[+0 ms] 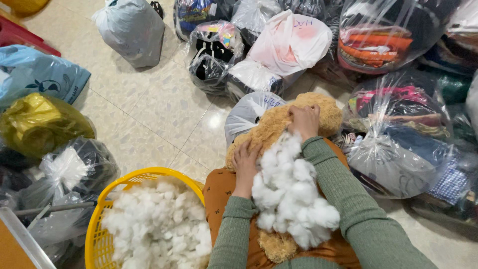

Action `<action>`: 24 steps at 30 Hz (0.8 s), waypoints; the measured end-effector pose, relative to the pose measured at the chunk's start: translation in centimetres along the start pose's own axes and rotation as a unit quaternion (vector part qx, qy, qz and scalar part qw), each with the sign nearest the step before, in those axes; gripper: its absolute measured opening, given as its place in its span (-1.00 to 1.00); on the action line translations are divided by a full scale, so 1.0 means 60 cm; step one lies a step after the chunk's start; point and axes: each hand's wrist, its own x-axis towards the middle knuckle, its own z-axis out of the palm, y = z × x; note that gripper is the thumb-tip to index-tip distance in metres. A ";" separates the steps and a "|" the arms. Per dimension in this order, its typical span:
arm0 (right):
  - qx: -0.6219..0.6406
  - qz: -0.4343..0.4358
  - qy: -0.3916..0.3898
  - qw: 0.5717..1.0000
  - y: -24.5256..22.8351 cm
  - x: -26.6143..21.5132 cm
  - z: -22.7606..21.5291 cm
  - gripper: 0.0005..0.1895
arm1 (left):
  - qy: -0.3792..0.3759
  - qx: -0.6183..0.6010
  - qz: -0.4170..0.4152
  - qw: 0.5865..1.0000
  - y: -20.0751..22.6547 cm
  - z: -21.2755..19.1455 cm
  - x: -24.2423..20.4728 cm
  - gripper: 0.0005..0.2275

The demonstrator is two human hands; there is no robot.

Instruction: The person sits on the floor and repeatedly stuffs white cotton-like filling into a light brown plush toy. They take handfuls of filling from a yellow basket and push it into the toy's body, adjusting the toy's position as needed.

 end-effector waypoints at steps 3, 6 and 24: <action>0.067 0.027 -0.056 0.996 0.012 -0.008 -0.002 -0.62 | 0.052 0.090 0.042 0.994 0.009 -0.004 0.005 -0.49; 0.155 -0.066 -0.060 0.984 0.042 -0.021 0.001 -0.49 | -0.025 0.112 -0.028 0.993 0.013 0.001 0.016 -0.35; 0.104 0.041 -0.061 0.992 0.013 -0.005 0.008 -0.75 | -0.033 0.125 -0.018 0.991 0.013 0.012 0.011 -0.34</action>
